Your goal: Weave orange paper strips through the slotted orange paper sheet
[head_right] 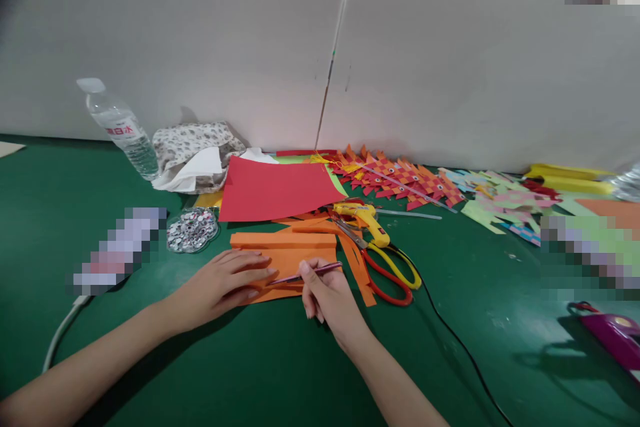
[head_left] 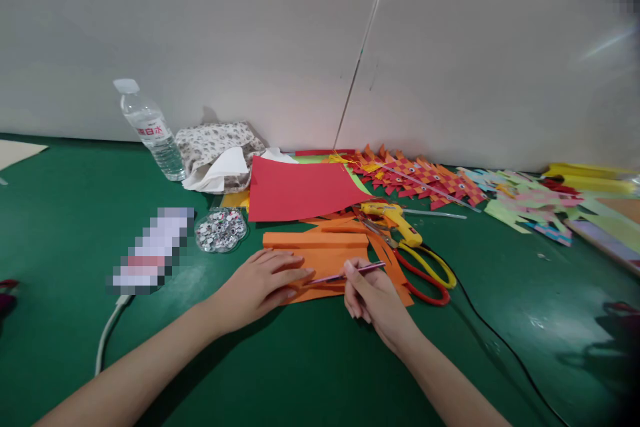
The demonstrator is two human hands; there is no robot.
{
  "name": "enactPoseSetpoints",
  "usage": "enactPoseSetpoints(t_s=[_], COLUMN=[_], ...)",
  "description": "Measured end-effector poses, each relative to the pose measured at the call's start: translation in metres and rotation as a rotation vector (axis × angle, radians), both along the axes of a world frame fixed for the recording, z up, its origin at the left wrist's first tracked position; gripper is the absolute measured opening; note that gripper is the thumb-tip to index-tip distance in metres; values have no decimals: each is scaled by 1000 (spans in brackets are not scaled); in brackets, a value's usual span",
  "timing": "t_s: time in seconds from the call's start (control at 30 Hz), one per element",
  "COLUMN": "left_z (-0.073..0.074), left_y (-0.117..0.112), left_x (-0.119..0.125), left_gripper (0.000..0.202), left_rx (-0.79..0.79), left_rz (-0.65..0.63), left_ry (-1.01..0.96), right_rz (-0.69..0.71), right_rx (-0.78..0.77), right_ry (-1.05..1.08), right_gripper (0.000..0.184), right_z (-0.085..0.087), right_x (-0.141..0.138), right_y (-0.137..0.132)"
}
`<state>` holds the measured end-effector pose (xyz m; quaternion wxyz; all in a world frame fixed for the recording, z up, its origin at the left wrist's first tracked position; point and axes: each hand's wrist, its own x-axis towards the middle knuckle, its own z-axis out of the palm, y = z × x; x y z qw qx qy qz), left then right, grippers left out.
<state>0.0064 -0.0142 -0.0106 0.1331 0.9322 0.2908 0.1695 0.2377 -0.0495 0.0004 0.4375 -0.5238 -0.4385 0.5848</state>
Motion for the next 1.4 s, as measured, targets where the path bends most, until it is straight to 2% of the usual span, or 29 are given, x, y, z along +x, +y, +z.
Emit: enactPoseSetpoints(t_s=[0.17,0.33,0.47,0.63,0.97,1.2,1.4], left_z=[0,-3,-4,-3,-2,-3,-3], left_y=[0,-1,-1,-2,-2,-1,-1], left_x=[0,-1,-2,-1,0,-2,-2], left_gripper=[30,35,39,43,40,42,41], left_rx=[19,33,61,73,57,53,51], left_rz=[-13,-21,-34,-24,-19,-30,-33], left_ry=[22,62,55,80,86,77,80], right_rz=[30,28,78,124,38,-72,-104], right_rx=[26,57,69,106,105,166,195], right_ry=[-72,-60,-112,-171,-221,-291,-365], right_gripper=[34,34,37,26,25,26,25], right_z=[-1,3,7,5,4,13,17], right_x=[3,6,13,16,11,36,60], right_y=[1,1,2,2,1,5,12])
